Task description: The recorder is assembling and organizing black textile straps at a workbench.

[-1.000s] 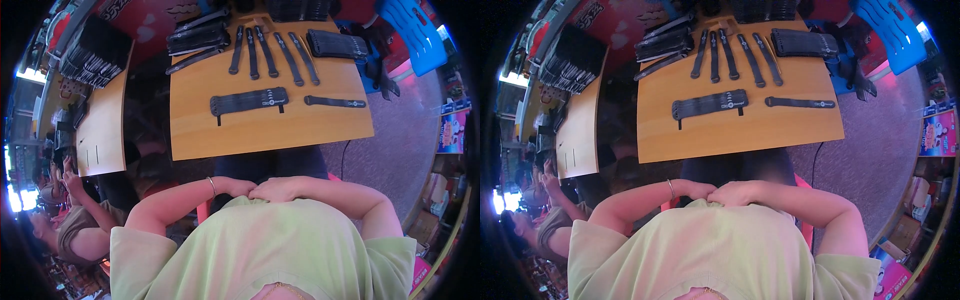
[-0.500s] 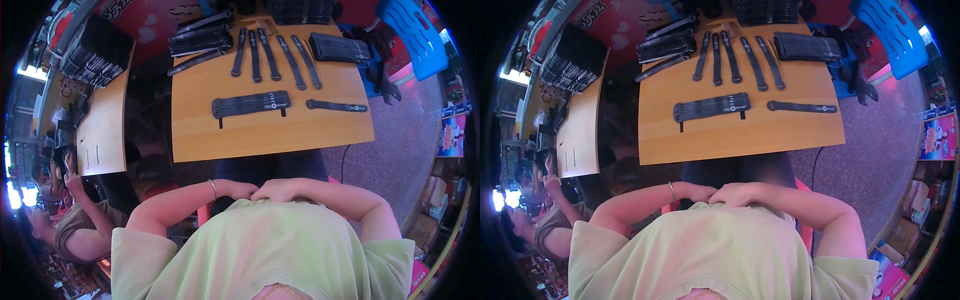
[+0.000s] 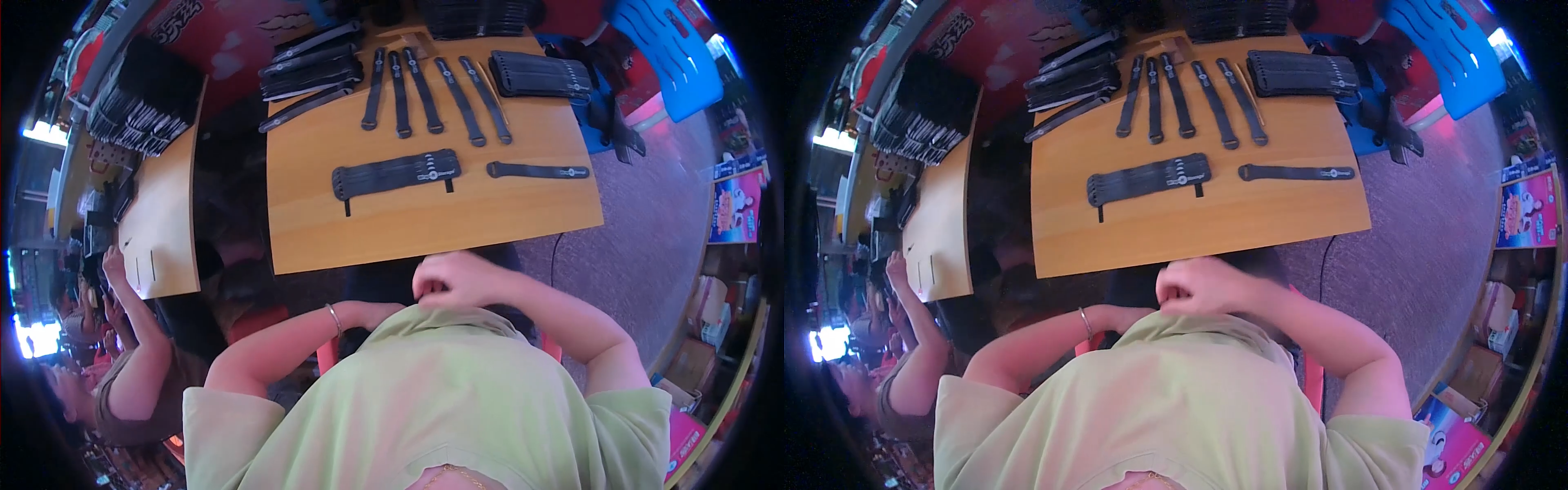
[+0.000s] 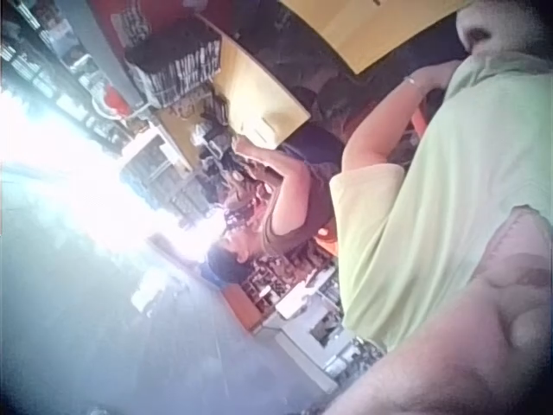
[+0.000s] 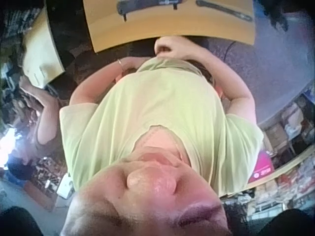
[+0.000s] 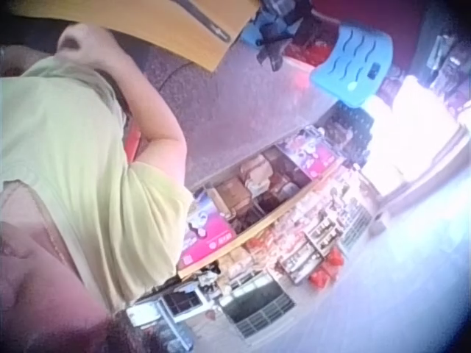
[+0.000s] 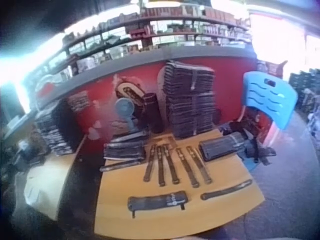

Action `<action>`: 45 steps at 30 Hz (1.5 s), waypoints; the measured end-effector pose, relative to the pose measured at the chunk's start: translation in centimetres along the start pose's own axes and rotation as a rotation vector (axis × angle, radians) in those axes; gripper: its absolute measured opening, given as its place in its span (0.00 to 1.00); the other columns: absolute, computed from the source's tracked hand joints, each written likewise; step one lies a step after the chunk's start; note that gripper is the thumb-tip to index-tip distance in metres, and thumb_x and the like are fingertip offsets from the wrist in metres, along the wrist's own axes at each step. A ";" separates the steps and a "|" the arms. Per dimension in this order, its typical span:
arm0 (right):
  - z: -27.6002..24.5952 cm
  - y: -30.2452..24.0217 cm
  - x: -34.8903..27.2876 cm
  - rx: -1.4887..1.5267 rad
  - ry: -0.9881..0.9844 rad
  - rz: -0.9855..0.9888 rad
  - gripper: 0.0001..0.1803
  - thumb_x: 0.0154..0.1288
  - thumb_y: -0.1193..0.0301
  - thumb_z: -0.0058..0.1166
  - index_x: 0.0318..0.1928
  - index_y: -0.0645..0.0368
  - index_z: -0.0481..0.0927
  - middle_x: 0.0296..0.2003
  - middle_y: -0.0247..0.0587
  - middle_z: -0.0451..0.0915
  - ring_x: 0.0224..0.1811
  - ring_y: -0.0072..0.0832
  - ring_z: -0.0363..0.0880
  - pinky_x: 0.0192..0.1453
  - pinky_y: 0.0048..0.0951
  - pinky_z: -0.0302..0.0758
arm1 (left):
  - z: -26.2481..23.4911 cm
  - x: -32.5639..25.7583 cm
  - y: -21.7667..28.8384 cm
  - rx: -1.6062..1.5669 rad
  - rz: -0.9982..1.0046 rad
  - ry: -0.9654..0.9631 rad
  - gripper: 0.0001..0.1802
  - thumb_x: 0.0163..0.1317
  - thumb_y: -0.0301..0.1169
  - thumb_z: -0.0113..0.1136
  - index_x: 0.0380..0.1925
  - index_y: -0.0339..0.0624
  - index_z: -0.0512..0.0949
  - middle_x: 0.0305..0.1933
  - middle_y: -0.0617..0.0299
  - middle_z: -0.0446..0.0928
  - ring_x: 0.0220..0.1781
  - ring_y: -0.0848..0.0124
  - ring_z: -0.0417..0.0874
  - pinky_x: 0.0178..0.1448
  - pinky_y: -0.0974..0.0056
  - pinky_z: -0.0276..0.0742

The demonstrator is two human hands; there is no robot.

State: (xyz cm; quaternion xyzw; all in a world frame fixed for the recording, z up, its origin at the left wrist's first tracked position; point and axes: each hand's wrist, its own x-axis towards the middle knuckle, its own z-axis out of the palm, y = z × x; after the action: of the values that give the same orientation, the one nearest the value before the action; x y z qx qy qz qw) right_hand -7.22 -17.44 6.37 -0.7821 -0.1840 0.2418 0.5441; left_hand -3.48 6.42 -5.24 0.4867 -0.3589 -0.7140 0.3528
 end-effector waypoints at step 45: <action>-7.9 1.8 1.8 0.189 0.582 0.281 0.10 0.62 0.80 0.51 0.44 0.63 0.80 0.33 0.35 0.78 0.33 0.20 0.77 0.39 0.20 0.74 | -6.0 -6.4 12.0 -0.196 0.389 1.314 0.10 0.64 0.17 0.49 0.44 0.32 0.75 0.37 0.60 0.75 0.33 0.73 0.83 0.35 0.74 0.77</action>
State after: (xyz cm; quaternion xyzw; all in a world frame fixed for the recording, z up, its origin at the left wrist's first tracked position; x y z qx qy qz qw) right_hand -1.10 -23.05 6.69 -0.7820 0.1120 0.0971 0.6054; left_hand 5.79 4.97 6.23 0.7110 -0.0853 -0.2239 0.6612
